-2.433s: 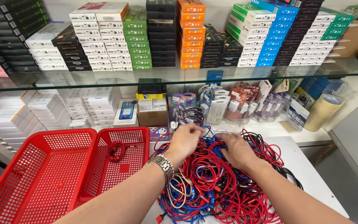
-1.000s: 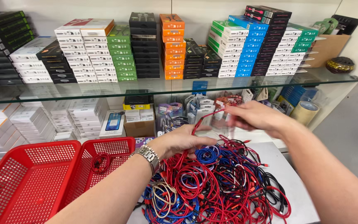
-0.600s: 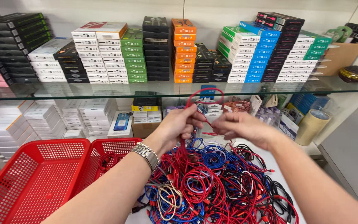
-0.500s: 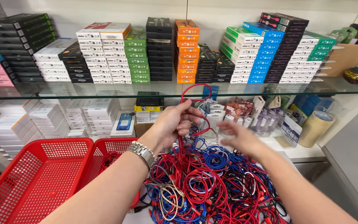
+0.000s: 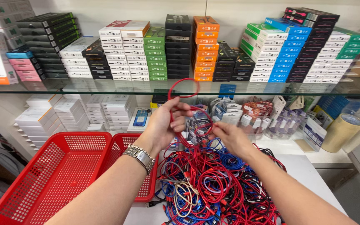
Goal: The person untangles and coils various colored USB cables from a large pile on a counter. They place the coiled cables into red plastic baskets. The person handles red, blue, beige, and purple cables throughout the clip.
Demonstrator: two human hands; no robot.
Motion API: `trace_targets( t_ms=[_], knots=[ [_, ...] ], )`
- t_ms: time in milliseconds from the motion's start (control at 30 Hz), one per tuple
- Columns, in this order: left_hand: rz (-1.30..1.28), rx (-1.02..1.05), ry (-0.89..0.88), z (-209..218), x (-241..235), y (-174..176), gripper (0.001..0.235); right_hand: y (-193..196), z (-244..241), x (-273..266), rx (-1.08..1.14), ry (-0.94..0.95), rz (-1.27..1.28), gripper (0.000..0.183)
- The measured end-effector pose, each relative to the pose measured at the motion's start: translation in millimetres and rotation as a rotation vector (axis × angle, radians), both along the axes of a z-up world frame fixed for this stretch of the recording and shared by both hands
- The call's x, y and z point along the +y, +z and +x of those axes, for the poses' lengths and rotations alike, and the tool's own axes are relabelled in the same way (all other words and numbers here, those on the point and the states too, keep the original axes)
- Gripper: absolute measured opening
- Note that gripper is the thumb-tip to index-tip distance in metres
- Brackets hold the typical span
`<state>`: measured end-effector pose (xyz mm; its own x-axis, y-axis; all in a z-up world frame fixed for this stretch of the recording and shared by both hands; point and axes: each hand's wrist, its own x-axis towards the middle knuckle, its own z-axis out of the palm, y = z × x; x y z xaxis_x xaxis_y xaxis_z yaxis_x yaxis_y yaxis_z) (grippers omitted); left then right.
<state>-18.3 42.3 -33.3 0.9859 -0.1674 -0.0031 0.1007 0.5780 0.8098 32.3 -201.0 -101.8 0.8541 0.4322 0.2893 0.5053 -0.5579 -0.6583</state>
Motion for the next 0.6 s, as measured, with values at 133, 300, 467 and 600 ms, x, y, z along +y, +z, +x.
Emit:
trace_targets(
  t_ms=[133,300,467,600],
  knots=[
    [0.432,0.159,0.334,-7,5,-3,0.040,62,-14,9,-0.076,-0.139,-0.306,0.033],
    [0.581,0.099,0.338,-11,-21,-24,0.034,85,-37,39,-0.143,0.084,-0.295,0.027],
    [0.558,-0.018,0.223,-6,-26,-31,0.018,109,-27,21,-0.045,-0.135,-0.239,0.024],
    [0.460,-0.031,0.107,3,-18,-33,0.018,137,5,-23,-0.400,-0.460,-0.096,0.020]
  ],
)
